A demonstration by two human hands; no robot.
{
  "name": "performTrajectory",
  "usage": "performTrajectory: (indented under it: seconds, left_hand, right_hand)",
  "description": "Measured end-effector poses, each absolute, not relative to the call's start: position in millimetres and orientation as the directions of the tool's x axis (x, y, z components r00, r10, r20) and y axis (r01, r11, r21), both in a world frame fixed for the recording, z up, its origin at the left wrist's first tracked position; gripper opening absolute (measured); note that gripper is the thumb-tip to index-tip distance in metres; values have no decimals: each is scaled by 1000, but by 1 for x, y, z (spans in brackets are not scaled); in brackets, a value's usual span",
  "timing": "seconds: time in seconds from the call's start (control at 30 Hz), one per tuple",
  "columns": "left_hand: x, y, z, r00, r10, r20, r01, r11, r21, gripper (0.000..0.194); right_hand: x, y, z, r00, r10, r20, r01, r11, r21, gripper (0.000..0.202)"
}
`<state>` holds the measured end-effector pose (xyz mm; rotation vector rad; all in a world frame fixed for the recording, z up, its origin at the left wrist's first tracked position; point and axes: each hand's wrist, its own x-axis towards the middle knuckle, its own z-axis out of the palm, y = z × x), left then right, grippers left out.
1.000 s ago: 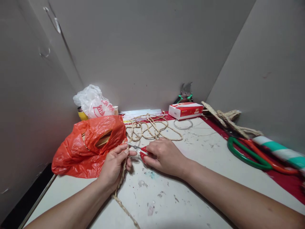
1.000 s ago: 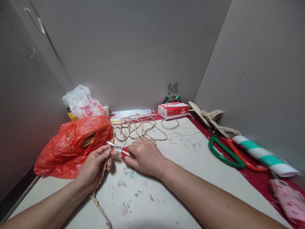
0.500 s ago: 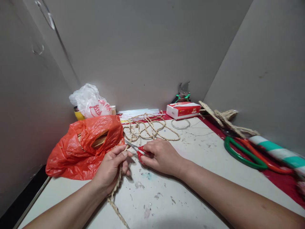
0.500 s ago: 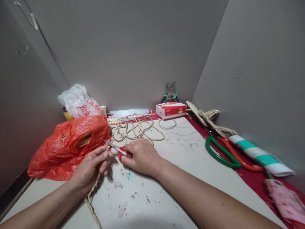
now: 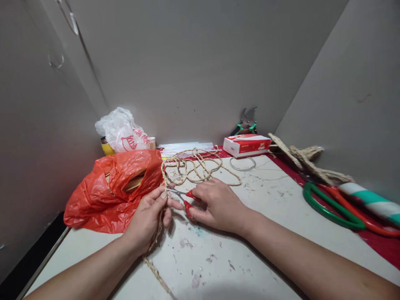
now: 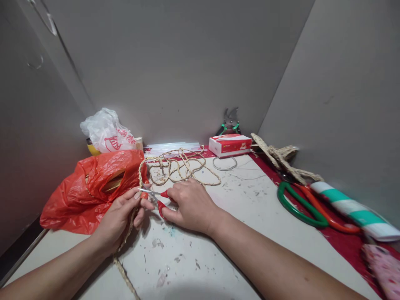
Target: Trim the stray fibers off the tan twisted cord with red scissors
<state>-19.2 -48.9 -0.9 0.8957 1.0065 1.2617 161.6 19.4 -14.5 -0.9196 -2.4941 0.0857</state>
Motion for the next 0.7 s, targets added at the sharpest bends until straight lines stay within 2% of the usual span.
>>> performTrajectory:
  seconds: [0.33,0.53,0.7]
  left_hand:
    - [-20,-51,0,124,980,-155,-334,189,924,45]
    - [-18,-52,5,130,973,-190,-328,223,918,53]
    - [-20,-51,2,121,978,-169,-321,200,926,48]
  right_hand:
    - [162,17,-13,-661,615,430,644,759,-95,26]
    - [162,18,-12,-683,608,405,633,769,-88,27]
    - [162,18,-11,-718,588,373,593,797,-116,26]
